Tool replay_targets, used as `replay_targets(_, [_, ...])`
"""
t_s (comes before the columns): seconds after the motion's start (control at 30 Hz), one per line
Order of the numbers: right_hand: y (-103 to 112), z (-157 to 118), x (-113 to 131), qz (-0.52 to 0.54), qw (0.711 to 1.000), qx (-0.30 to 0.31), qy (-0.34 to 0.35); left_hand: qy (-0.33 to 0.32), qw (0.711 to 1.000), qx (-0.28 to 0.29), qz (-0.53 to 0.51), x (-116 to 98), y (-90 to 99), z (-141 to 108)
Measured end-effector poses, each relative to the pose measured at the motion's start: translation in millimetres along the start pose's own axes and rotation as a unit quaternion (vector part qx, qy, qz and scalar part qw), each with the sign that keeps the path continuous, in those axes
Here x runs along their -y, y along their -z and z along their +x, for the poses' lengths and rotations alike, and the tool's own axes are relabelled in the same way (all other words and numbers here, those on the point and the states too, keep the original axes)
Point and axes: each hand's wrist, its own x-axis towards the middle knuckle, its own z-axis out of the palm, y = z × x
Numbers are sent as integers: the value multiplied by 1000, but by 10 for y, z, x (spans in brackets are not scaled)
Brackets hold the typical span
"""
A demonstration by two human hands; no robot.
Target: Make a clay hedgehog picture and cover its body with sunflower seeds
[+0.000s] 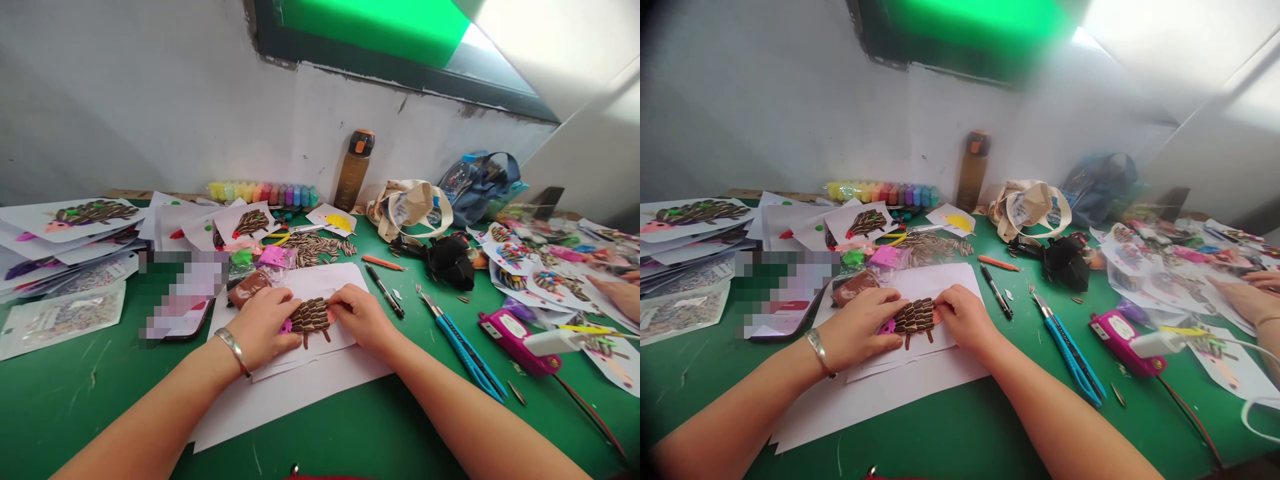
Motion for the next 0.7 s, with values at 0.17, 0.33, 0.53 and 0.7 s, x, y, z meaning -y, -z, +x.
replay_targets(0.17, [-44, 23, -3, -4, 1000, -2, -1, 0, 1000, 1, 4, 9, -15, 4])
replay_targets(0.33, [34, 20, 29, -15, 999, 28, -18, 0, 1000, 3, 6, -19, 9, 16])
replay_targets(0.53, [158, -21, 8, -67, 997, 18, -21, 11, 1000, 17, 2, -43, 39, 1])
replay_targets(0.7, [102, -20, 20, -87, 995, 36, -9, 15, 1000, 21, 2, -37, 36, 3])
